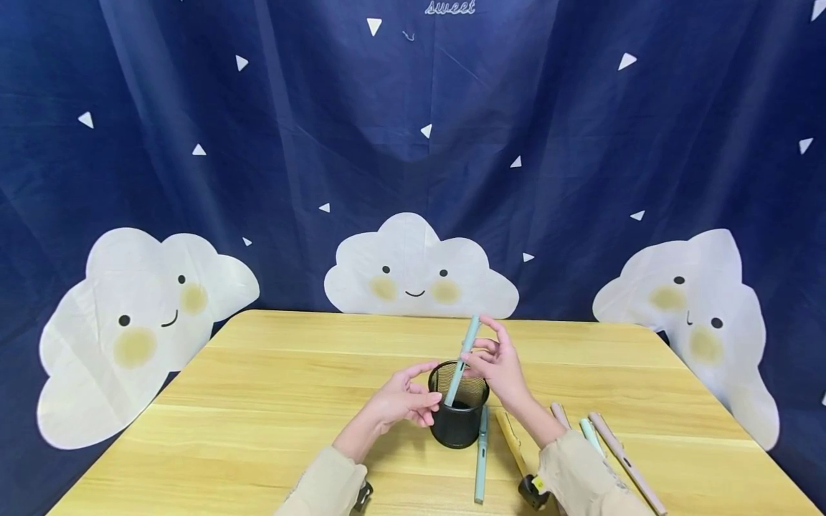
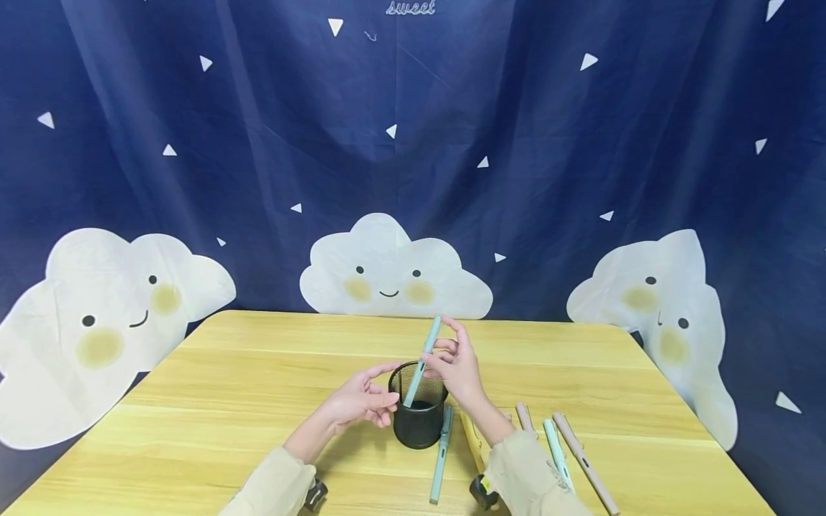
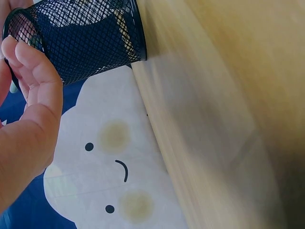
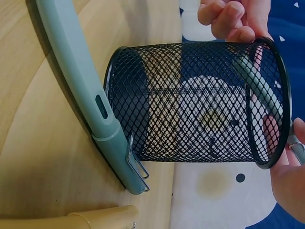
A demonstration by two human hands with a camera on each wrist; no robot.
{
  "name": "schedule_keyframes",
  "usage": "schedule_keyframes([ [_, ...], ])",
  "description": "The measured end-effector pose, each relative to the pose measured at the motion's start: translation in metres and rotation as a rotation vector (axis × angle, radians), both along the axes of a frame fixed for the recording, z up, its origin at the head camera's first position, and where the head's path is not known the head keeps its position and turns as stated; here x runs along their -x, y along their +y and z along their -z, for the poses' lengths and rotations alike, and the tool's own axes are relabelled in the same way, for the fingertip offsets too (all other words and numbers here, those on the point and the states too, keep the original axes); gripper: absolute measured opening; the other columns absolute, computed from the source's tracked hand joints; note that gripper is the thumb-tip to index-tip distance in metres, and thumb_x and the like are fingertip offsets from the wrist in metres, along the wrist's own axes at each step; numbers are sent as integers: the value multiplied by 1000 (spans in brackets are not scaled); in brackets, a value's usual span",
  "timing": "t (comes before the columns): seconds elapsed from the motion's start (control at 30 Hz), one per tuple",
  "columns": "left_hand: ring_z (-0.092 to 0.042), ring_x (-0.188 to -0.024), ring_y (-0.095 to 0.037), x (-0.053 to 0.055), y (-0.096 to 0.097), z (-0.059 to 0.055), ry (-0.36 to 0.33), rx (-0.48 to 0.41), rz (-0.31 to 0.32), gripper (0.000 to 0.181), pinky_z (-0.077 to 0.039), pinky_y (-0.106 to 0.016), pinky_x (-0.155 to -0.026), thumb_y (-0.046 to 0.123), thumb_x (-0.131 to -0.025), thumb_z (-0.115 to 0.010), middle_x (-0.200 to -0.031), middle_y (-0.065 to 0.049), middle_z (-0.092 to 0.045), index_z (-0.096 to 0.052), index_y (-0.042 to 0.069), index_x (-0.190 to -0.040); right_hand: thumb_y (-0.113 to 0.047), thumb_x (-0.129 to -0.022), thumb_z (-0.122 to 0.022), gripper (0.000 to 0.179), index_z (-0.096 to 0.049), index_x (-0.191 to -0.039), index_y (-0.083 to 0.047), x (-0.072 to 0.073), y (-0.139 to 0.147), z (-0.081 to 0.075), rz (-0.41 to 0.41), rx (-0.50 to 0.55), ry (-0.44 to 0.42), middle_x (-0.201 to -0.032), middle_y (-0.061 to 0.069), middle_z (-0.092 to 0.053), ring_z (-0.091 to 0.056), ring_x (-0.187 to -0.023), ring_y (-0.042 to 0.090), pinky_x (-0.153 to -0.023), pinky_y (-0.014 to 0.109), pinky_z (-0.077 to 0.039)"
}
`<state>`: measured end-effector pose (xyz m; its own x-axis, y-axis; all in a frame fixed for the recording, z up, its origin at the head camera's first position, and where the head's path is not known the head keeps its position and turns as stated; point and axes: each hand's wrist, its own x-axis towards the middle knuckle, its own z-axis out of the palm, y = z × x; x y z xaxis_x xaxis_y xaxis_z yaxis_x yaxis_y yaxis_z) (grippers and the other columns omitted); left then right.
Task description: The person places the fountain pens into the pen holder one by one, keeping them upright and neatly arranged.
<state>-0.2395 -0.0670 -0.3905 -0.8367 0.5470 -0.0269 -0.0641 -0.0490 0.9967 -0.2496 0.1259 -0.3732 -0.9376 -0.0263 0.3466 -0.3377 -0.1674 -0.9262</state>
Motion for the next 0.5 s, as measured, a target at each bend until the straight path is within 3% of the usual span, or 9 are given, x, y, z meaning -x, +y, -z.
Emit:
schedule_keyframes([
  [0.27,-57,-49,-13,0,-1,0,2,0,5,64,-50,-23,-48,3,-84,-61,-68,-9,-59,-27,2,-138,17,-73,-60,65,-29,-127,-2,0,-4,-1,32,-50,4,-90,21,-53,-61,-64,12,-59,48,-53],
  [0.5,-57,-49,-12,1,0,1,4,0,12,64,-51,-23,-49,2,-84,-60,-67,-7,-59,-26,2,-139,17,-73,-62,62,-30,-123,0,0,-8,-1,74,-143,38,-94,24,-53,-60,-64,11,-59,43,-54],
])
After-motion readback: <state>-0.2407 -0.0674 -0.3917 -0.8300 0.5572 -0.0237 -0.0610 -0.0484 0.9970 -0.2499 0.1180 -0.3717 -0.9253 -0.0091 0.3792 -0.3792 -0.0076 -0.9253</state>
